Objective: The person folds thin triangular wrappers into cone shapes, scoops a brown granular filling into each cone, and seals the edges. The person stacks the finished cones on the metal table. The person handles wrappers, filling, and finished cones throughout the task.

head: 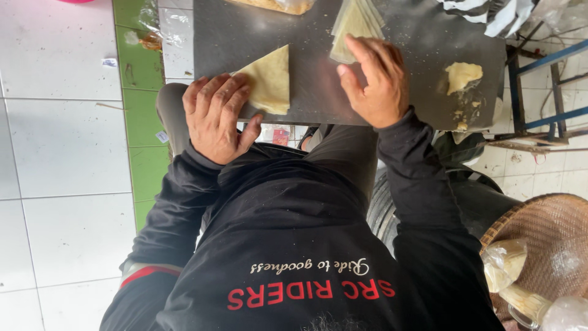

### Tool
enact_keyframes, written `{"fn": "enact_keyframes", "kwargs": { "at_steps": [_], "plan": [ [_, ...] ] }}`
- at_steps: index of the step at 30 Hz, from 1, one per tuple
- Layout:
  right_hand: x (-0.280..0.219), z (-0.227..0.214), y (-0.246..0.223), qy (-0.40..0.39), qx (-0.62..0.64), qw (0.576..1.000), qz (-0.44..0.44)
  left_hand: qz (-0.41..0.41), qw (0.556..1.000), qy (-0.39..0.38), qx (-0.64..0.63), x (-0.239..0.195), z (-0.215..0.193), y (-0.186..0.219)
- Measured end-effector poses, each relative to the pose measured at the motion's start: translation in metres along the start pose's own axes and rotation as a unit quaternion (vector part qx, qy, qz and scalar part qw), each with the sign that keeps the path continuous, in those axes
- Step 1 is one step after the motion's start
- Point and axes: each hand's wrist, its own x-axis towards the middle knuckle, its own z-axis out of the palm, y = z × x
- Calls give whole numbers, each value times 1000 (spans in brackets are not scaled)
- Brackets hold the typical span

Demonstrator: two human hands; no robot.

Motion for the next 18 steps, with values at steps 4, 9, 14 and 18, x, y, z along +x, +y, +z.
{"fn": "enact_keyframes", "kwargs": {
  "at_steps": [4, 9, 14, 18],
  "plan": [
    [15, 10, -53, -23, 106, 994, -21, -3, 1000, 8, -2, -1, 2, 0],
    [36, 21, -94, -76, 135, 988, -7, -4, 1000, 17, -8, -5, 4, -2],
    [44, 18, -99, -103, 203, 971, 71, -11, 999, 32, -15, -11, 7, -5],
    [44, 17, -103, -95, 139, 985, 23, -9, 998, 61, -29, -15, 10, -7]
  ]
}}
